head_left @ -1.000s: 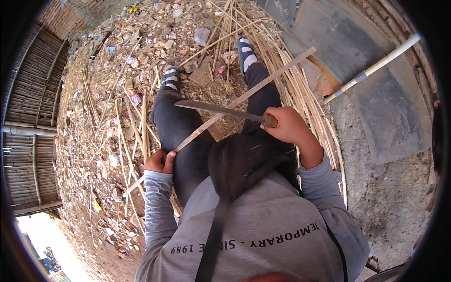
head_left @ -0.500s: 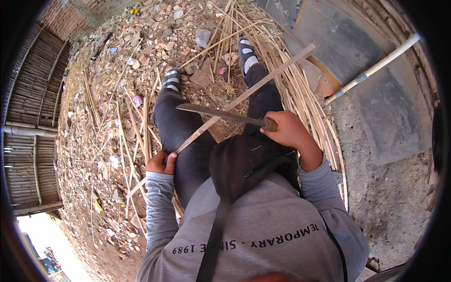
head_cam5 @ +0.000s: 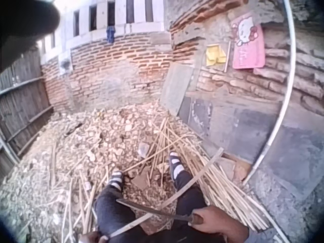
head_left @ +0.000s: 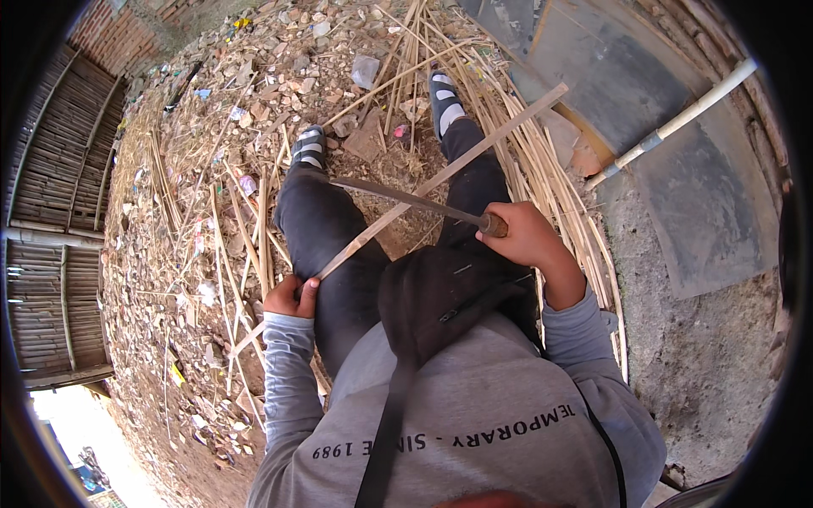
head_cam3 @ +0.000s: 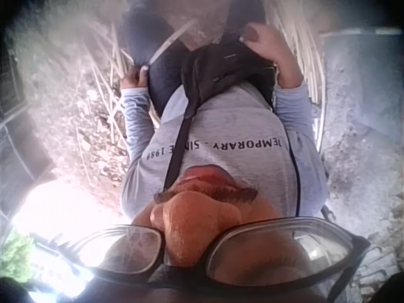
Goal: The person shaves a thin strip of bamboo using a knife.
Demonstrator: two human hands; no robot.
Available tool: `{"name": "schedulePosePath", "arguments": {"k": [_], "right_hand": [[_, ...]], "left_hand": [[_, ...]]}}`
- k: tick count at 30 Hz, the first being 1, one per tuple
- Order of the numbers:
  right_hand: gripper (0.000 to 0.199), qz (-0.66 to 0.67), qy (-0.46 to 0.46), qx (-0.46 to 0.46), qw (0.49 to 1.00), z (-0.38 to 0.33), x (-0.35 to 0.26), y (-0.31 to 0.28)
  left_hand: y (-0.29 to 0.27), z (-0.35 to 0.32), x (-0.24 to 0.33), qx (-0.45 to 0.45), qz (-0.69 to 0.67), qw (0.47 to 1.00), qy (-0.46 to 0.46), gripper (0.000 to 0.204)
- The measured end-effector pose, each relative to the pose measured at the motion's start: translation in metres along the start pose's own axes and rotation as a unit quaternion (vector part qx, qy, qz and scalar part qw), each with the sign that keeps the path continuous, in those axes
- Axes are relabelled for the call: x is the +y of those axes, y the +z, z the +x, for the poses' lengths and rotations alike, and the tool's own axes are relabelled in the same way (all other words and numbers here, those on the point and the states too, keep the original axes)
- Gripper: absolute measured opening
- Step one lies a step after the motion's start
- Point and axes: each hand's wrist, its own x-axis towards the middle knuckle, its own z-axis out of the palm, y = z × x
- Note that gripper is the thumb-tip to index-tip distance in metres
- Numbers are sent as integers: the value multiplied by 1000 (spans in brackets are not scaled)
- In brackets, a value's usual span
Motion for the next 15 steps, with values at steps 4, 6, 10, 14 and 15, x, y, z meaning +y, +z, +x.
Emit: {"name": "schedulePosePath", "arguments": {"k": [4,6,10,14,15], "right_hand": [[25,12,7,-25,1000,-3,2,0],[25,12,4,-25,1000,-4,5,-1],[26,16,8,-37,999,-4,4,-4],[27,13,-2,-32,999,-6,10,-1],[27,16,3,-34,999,-6,11,-1]], "left_hand": [[-1,1,2,-8,1,1000,-2,51],[-1,2,3,-10,2,1000,-4,51],[-1,2,-1,-7,5,1000,8,51],[-2,2,2,-12,5,1000,-2,50],[-2,2,2,-11,5,1000,-1,50]]}}
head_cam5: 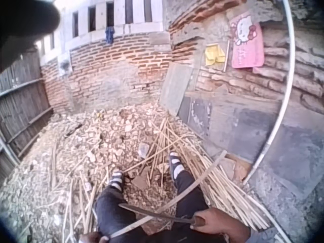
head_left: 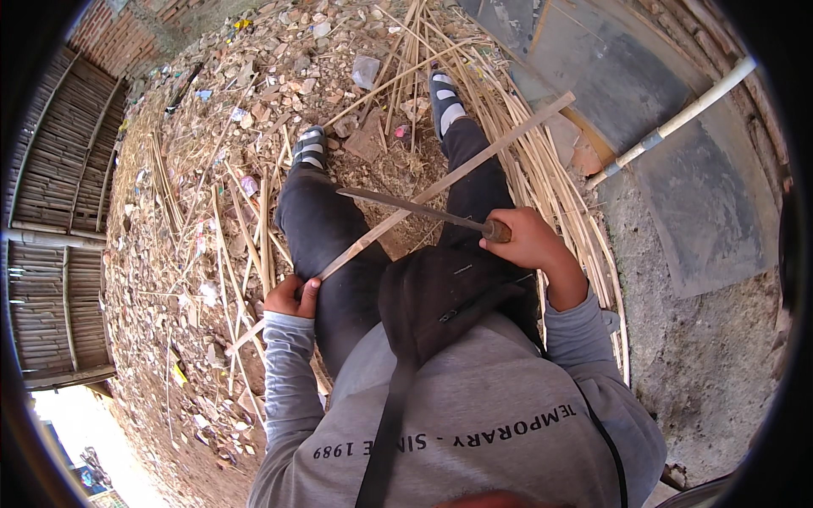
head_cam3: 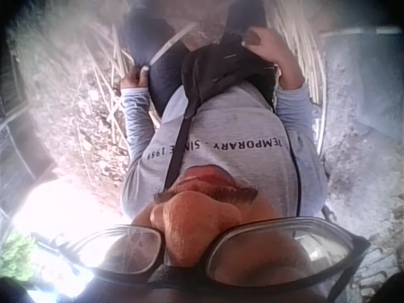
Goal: The person shaves a thin strip of bamboo using a knife.
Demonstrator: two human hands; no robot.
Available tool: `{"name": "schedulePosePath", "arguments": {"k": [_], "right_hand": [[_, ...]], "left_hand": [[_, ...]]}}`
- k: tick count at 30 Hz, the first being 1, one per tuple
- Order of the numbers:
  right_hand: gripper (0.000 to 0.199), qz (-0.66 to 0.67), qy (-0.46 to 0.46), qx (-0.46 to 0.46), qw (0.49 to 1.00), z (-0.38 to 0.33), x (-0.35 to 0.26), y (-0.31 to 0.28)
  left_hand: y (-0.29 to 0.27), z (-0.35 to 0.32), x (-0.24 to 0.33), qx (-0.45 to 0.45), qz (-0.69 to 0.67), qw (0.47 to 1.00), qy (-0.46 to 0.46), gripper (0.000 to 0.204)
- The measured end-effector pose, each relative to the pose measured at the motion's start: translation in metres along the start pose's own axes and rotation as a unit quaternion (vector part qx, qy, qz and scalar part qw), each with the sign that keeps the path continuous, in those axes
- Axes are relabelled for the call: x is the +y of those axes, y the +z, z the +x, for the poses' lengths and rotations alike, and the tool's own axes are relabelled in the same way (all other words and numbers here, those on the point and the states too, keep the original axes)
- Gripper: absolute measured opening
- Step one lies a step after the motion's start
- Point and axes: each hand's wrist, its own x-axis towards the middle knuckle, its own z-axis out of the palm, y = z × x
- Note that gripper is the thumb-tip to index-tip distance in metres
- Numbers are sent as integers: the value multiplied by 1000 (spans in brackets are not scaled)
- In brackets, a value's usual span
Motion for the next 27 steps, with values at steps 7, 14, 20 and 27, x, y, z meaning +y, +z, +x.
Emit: {"name": "schedulePosePath", "arguments": {"k": [7,14,20,27], "right_hand": [[27,5,-13,5,1000,0,4,3],[27,7,-9,3,1000,-1,2,2],[26,9,-5,-3,1000,-1,3,3],[27,18,-17,13,1000,-2,6,9]], "left_hand": [[-1,0,0,-3,-10,1000,-7,51],[-1,0,1,-7,-18,1000,-7,51],[-1,0,-1,-4,-20,1000,-4,52],[-1,0,-1,-8,-25,1000,-8,52]]}}
